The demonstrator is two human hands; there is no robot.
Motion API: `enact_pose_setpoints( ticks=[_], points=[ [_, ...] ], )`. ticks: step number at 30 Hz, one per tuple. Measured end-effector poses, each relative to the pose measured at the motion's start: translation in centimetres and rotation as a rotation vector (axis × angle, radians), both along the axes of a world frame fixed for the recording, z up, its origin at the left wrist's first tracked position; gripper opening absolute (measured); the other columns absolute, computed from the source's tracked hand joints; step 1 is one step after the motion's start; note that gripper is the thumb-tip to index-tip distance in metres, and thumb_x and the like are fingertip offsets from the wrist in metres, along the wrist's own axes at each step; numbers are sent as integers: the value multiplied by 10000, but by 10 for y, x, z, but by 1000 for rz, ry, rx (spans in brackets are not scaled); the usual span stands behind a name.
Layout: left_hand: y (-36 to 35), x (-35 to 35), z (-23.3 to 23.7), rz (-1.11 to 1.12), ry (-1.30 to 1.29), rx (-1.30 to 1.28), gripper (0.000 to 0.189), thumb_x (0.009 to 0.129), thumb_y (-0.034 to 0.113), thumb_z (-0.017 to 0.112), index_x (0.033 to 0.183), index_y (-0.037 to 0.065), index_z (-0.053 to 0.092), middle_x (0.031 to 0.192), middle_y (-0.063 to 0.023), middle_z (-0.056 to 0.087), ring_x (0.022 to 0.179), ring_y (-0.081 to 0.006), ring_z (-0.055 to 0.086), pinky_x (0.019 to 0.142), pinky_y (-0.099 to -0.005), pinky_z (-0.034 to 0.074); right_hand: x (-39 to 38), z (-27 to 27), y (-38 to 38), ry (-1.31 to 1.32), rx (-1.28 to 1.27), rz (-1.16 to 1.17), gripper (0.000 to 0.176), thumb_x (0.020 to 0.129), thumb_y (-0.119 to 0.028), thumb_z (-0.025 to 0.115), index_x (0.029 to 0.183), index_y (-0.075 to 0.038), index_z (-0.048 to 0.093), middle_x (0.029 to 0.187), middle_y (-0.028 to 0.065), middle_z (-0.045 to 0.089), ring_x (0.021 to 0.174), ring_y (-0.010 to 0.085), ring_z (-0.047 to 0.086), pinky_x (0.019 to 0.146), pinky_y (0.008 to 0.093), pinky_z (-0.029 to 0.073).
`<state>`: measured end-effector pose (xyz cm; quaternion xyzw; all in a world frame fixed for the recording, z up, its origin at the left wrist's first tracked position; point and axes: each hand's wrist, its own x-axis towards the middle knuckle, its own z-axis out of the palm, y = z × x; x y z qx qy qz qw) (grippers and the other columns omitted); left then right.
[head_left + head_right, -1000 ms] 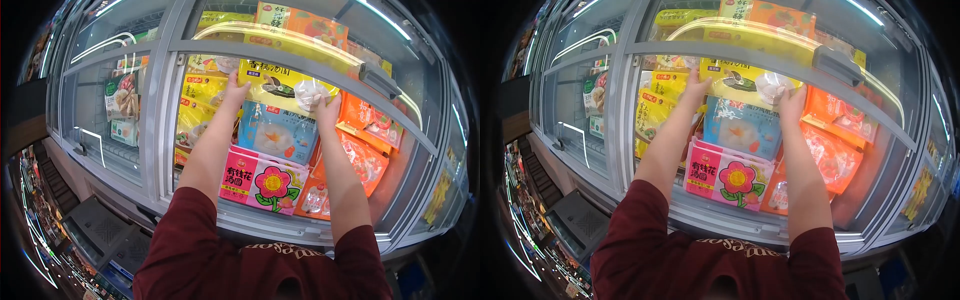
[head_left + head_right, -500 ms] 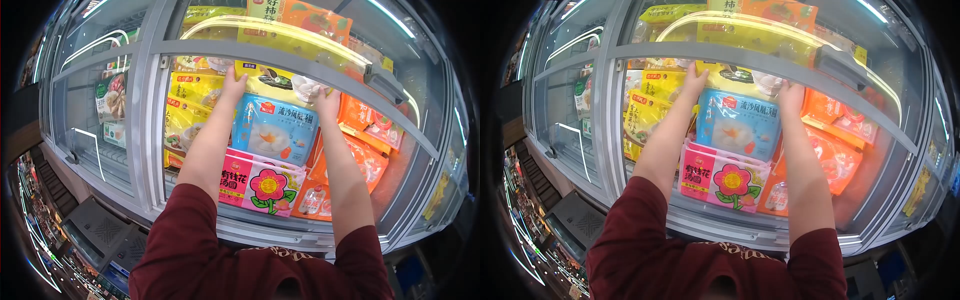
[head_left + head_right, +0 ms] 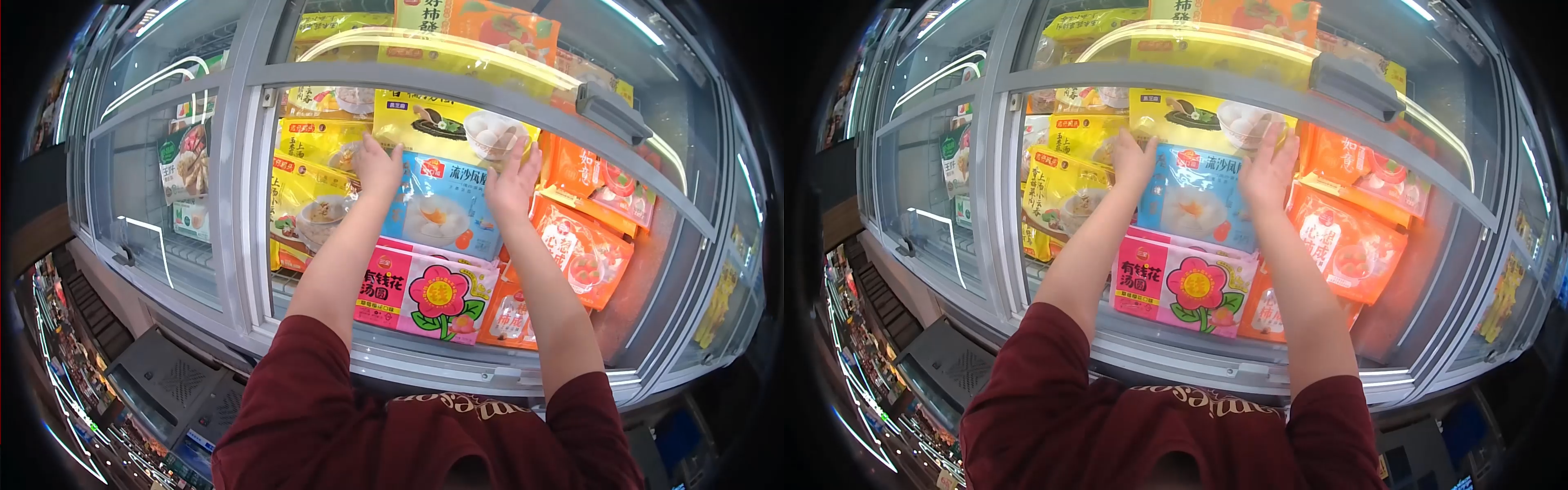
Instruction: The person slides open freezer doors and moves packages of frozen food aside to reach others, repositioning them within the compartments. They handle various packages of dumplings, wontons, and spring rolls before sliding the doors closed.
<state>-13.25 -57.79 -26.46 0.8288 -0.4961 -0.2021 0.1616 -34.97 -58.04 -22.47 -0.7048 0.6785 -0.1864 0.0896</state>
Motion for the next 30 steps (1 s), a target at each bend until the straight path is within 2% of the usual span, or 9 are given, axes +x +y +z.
enact_pose_setpoints(
  ticks=[2, 4, 7, 10, 14, 20, 24, 25, 30],
  points=[
    [10, -2, 9, -152, -170, -29, 729, 751, 347, 606, 1305, 14, 268, 1288, -233, 329, 1192, -378, 320, 984, -483, 245, -3, 1, 21, 100, 9, 256, 743, 716, -169, 633, 1341, -88, 240, 1348, 187, 270, 1251, 331, 262, 990, 459, 265],
    [11, -4, 33, -411, -470, -151, 666, 754, 329, 602, 1318, 126, 311, 1373, -179, 247, 1256, -361, 256, 1001, -453, 255, -7, -10, 32, 157, 191, 280, 721, 718, -251, 620, 1335, -102, 278, 1392, 135, 230, 1280, 297, 231, 1009, 436, 245],
    [6, 1, 26, -868, -255, 68, 583, 754, 306, 599, 1288, 314, 364, 1427, -99, 155, 1300, -343, 167, 1010, -464, 236, -13, -17, 32, 198, 251, 297, 708, 752, -317, 580, 1346, -112, 253, 1411, 120, 192, 1291, 293, 206, 1016, 428, 241],
    [5, -6, 35, -856, -311, 156, 546, 761, 291, 594, 1264, 361, 391, 1438, -92, 123, 1304, -347, 148, 1010, -462, 236, -11, -12, 31, 266, 356, 284, 706, 776, -357, 550, 1356, -117, 228, 1422, 117, 167, 1299, 299, 185, 1022, 422, 236],
    [5, -23, 68, -901, -458, 422, 547, 769, 338, 578, 1278, 259, 396, 1413, -107, 198, 1286, -357, 195, 998, -466, 257, -4, 6, 34, 362, 512, 281, 689, 784, -366, 543, 1351, -117, 240, 1421, 118, 164, 1295, 291, 199, 1023, 412, 243],
    [70, -10, 121, -1130, -102, 698, 619, 734, 430, 599, 1238, 121, 416, 1253, -145, 428, 1185, -299, 374, 937, -414, 351, -22, 48, 82, 76, 1070, 689, 621, 765, -367, 582, 1259, -58, 369, 1307, 172, 347, 1192, 330, 359, 970, 373, 333],
    [104, 14, 89, -1204, -92, 776, 756, 614, 486, 695, 1211, 105, 429, 1207, -126, 464, 1100, -301, 452, 903, -391, 385, -25, 29, 112, 108, 935, 769, 679, 712, -379, 646, 1251, -65, 377, 1183, 186, 443, 1130, 326, 411, 927, 378, 368],
    [89, 9, 86, -1102, -1, 992, 838, 562, 453, 745, 1230, 92, 390, 1199, -145, 454, 1077, -313, 467, 884, -408, 399, -20, 32, 107, 145, 971, 776, 690, 700, -382, 658, 1249, -69, 380, 1163, 185, 452, 1116, 323, 420, 917, 381, 375],
    [97, -7, 87, -1120, -213, 716, 848, 519, 406, 781, 1193, 75, 384, 1172, -138, 449, 1042, -320, 469, 850, -396, 426, -13, 57, 104, 338, 940, 793, 652, 687, -390, 672, 1196, -70, 420, 1088, 167, 489, 1064, 307, 455, 866, 398, 404]
  ],
)
